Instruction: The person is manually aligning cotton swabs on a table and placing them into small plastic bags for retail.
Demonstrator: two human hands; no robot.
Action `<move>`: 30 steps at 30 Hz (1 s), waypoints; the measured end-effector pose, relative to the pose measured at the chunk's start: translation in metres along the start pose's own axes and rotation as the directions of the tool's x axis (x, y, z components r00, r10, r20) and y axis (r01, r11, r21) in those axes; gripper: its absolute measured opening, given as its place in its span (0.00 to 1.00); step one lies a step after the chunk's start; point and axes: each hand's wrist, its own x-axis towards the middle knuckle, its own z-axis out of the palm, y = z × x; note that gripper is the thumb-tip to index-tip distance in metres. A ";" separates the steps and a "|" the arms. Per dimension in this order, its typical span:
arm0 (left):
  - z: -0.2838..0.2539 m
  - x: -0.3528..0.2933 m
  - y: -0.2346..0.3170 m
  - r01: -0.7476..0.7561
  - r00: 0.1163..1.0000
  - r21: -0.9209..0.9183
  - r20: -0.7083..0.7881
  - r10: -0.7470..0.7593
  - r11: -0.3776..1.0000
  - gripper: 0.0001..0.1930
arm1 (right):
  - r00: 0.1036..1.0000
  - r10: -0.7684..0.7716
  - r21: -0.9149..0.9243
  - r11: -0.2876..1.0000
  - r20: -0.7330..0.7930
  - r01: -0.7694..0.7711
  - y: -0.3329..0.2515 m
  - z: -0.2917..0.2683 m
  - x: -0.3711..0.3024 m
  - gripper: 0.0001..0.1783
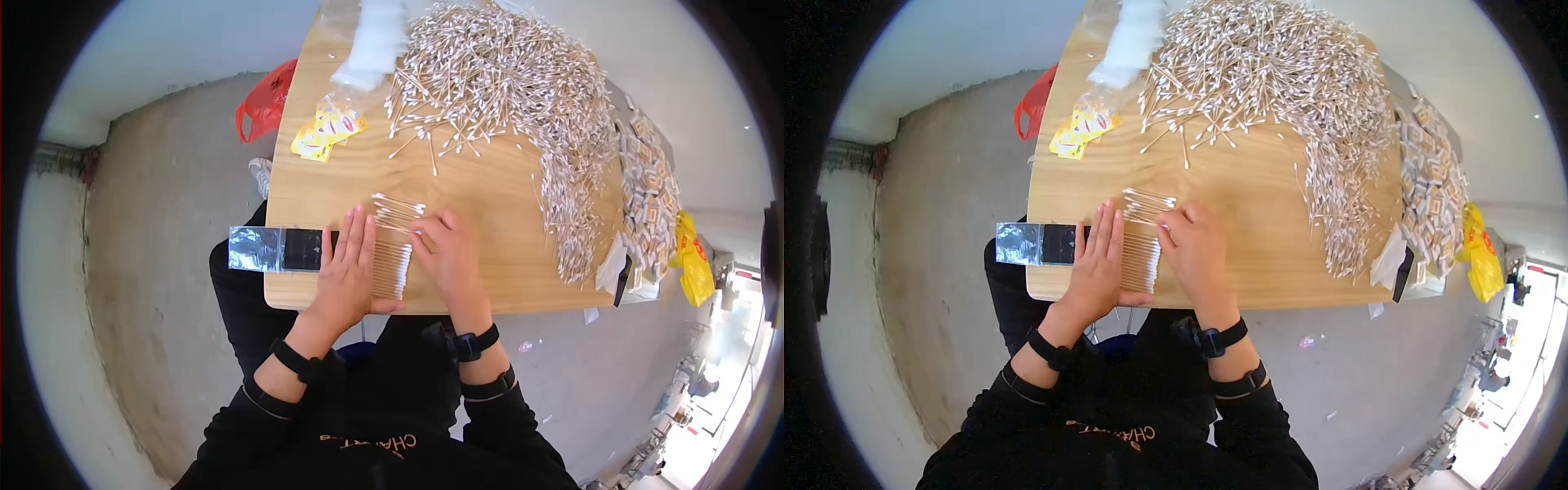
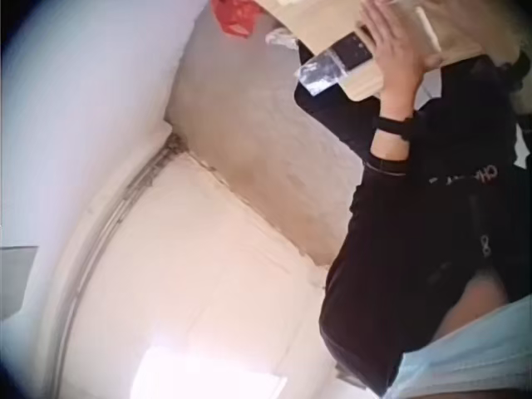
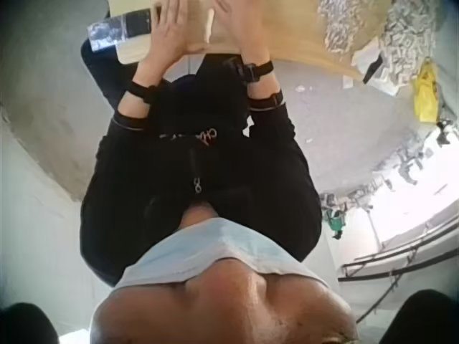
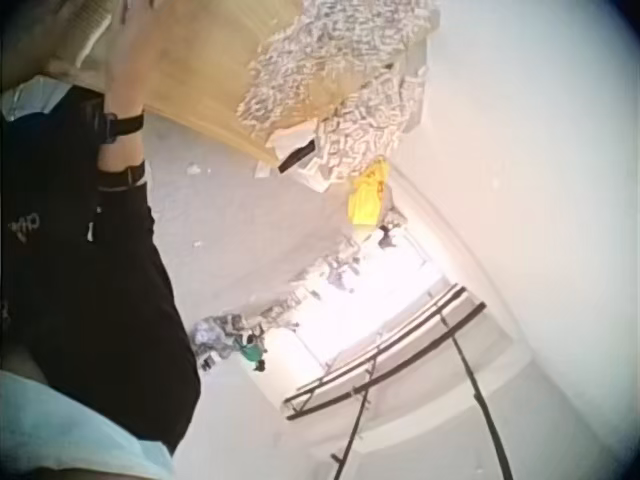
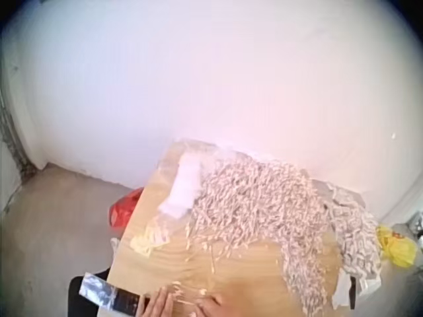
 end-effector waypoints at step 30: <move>0.008 0.045 0.016 0.070 0.995 0.239 0.048 -0.084 0.968 0.65 | 0.952 0.306 0.261 0.918 0.011 -0.298 0.013 0.008 -0.007 0.09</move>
